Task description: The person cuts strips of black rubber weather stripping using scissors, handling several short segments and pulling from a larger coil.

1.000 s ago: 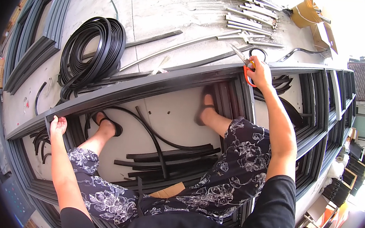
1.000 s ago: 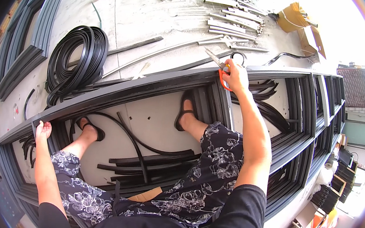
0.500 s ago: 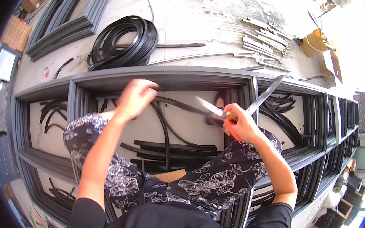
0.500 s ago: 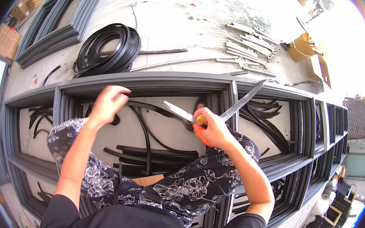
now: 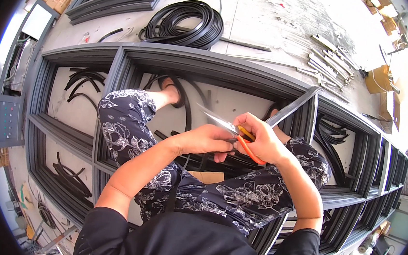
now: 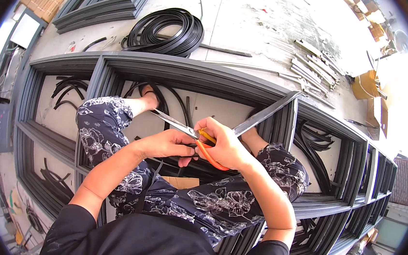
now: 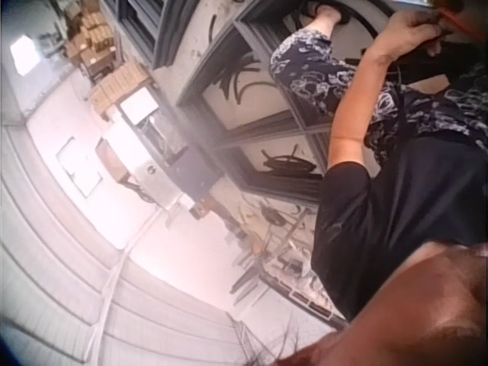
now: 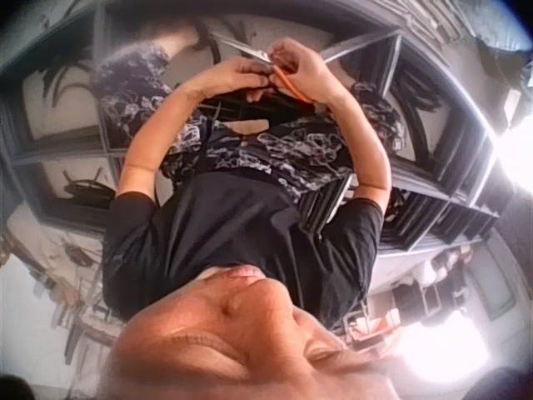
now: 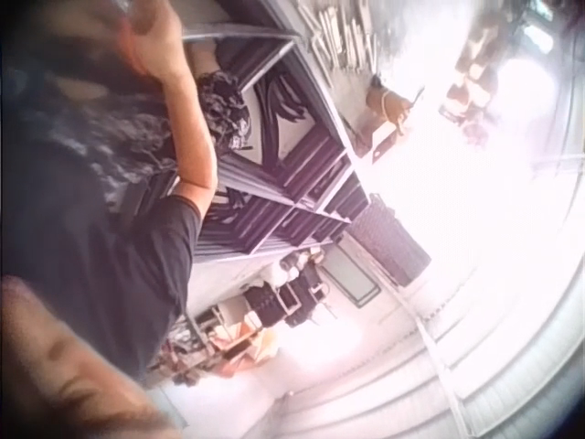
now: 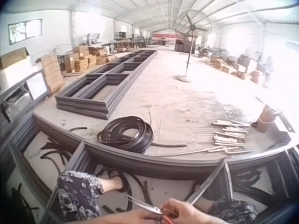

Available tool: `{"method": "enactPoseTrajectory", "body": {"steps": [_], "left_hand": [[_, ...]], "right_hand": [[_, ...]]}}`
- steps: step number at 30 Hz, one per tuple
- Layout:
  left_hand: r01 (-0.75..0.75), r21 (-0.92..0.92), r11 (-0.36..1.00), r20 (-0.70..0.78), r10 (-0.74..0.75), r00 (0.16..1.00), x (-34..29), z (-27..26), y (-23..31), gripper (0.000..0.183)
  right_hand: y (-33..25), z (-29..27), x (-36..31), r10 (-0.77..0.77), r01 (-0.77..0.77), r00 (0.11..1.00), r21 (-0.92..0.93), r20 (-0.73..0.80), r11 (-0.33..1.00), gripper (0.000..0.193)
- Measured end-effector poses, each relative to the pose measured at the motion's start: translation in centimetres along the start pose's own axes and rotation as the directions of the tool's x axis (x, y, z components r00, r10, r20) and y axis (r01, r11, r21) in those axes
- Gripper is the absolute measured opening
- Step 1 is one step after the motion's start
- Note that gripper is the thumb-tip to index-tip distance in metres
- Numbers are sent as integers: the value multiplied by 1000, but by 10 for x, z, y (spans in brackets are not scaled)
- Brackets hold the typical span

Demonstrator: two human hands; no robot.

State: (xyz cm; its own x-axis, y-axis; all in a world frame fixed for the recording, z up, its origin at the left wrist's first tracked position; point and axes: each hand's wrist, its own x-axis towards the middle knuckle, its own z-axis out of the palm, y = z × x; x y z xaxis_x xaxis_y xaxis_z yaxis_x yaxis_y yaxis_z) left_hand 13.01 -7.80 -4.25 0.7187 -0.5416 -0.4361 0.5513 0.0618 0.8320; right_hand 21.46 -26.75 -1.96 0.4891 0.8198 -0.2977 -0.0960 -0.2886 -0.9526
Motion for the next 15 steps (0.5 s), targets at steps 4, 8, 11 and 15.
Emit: {"method": "enactPoseTrajectory", "body": {"steps": [4, 8, 11, 15], "left_hand": [[-49, -98, 994, -160, 33, 987, -10, 3, -18, 22], [-79, -127, 989, -299, 38, 954, -22, -14, -36, 20], [-125, -170, 977, -366, 55, 929, -31, -24, -36, 21], [-124, -179, 976, -354, 54, 934, -31, -20, -35, 22]], "right_hand": [[3, 8, 7, -158, 119, 981, -288, -115, 950, 37], [11, 19, -22, -24, -25, 902, -108, -431, 994, 39], [27, 29, -73, 243, -228, 946, 92, -214, 969, 32], [63, 63, -101, 369, -346, 929, 369, 10, 863, 31]]}}
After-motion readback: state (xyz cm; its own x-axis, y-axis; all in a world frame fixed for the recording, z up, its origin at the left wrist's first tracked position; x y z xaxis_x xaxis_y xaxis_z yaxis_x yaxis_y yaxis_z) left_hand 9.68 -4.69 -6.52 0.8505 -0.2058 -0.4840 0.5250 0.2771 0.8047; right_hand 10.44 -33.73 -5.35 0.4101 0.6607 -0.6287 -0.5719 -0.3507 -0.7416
